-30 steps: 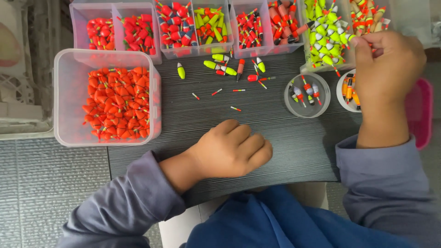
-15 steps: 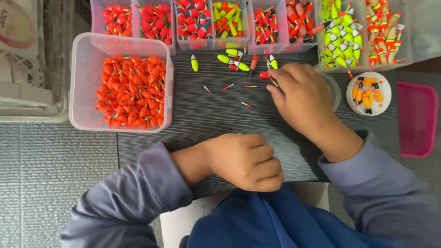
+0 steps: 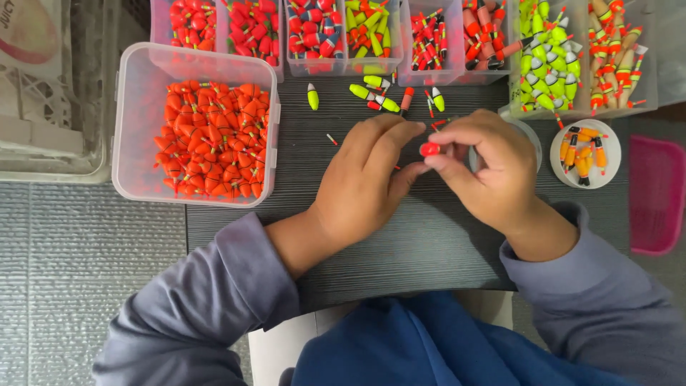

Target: The person assembles small fishing floating buoys by hand at a table. They pick up green and red plastic components, insert a small stick into the green body, and attach the red cap, then place the finished items into a container.

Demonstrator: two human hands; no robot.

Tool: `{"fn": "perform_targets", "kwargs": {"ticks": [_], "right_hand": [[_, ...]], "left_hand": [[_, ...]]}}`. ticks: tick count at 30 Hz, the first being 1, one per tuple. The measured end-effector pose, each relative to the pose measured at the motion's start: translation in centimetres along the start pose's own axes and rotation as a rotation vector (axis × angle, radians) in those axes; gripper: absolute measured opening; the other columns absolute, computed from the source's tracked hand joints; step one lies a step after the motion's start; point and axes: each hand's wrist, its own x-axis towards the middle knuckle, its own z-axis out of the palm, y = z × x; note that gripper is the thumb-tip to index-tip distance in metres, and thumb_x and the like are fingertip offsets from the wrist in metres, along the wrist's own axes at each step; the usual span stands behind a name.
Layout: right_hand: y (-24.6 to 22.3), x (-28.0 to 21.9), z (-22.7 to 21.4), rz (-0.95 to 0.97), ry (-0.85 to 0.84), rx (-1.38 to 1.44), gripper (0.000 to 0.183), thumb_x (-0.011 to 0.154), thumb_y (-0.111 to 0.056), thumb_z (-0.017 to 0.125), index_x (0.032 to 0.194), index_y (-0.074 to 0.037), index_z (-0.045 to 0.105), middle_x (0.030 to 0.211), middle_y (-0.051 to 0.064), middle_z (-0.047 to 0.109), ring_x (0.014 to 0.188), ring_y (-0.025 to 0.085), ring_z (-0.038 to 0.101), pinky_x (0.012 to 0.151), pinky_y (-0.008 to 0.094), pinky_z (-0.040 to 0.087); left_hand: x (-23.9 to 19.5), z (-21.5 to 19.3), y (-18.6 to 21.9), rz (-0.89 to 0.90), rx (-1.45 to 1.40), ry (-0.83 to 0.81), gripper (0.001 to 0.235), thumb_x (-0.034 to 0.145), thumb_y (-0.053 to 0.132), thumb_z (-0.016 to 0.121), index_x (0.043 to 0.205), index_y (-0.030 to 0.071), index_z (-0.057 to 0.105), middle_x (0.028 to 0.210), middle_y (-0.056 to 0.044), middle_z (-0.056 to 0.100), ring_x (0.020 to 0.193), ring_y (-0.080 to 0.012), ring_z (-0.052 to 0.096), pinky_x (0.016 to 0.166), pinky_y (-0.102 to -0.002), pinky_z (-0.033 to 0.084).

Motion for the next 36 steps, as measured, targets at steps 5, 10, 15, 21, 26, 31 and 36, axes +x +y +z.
{"fn": "perform_targets", "kwargs": {"ticks": [5,10,15,21,26,31,36], "right_hand": [[-1.7,0.1,0.5,-0.198,0.021,0.040,0.018,0.088,-0.006,0.081,0.100,0.004,0.073,0.087,0.013,0.069,0.062,0.020,0.055,0.059,0.033,0.049],[-1.1,0.5,-0.7,-0.151,0.015,0.020,0.015,0.093,-0.005,0.077,0.102,0.006,0.073,0.086,0.013,0.070,0.063,0.022,0.059,0.059,0.035,0.050],[1.1,0.8,0.0,-0.034,-0.188,-0.258,0.019,0.093,0.000,0.077,0.110,0.002,0.072,0.087,0.017,0.069,0.066,0.032,0.063,0.058,0.042,0.053],[1.9,0.4,3.1,-0.030,-0.276,-0.458,0.011,0.093,-0.007,0.076,0.101,-0.001,0.077,0.090,0.013,0.069,0.085,0.031,0.069,0.077,0.040,0.058],[4.1,-1.4,4.5,-0.103,-0.203,-0.534,0.007,0.096,-0.002,0.070,0.101,0.002,0.072,0.085,0.012,0.061,0.082,0.031,0.065,0.075,0.039,0.057],[-1.4,0.9,0.1,0.043,-0.158,-0.193,0.018,0.102,0.002,0.062,0.119,-0.001,0.068,0.097,0.012,0.062,0.090,0.030,0.064,0.084,0.040,0.052],[-5.4,0.2,-1.9,0.238,-0.065,0.238,0.013,0.103,-0.007,0.057,0.106,0.005,0.057,0.097,0.019,0.066,0.083,0.022,0.067,0.081,0.030,0.057]], "left_hand": [[-0.5,0.5,-0.5,0.062,-0.065,-0.016,0.027,0.089,0.005,0.075,0.115,0.003,0.067,0.092,-0.011,0.064,0.089,-0.0315,0.067,0.080,-0.044,0.060],[0.4,0.0,-0.1,0.050,-0.037,0.036,0.012,0.096,0.011,0.068,0.105,0.003,0.069,0.086,-0.011,0.068,0.080,-0.0307,0.068,0.073,-0.043,0.059],[1.1,-1.2,-0.6,-0.171,-0.115,0.084,0.014,0.105,0.010,0.052,0.112,0.007,0.064,0.089,-0.005,0.072,0.080,-0.0313,0.068,0.074,-0.044,0.058],[1.1,-0.7,-0.8,-0.197,-0.116,0.023,0.010,0.106,0.009,0.047,0.106,0.004,0.056,0.083,-0.014,0.066,0.075,-0.0408,0.064,0.064,-0.049,0.053],[0.3,0.3,-1.2,-0.097,-0.082,0.010,0.010,0.103,0.012,0.056,0.106,0.004,0.060,0.083,-0.014,0.062,0.076,-0.0402,0.062,0.065,-0.049,0.053],[0.5,-1.2,-0.6,-0.007,-0.084,-0.130,0.018,0.105,0.016,0.050,0.113,0.005,0.061,0.097,-0.012,0.066,0.084,-0.0354,0.061,0.076,-0.045,0.051],[0.5,-1.1,-0.3,0.079,-0.065,-0.202,0.018,0.109,0.015,0.046,0.117,0.005,0.059,0.103,-0.009,0.066,0.087,-0.0314,0.060,0.077,-0.042,0.049]]}}
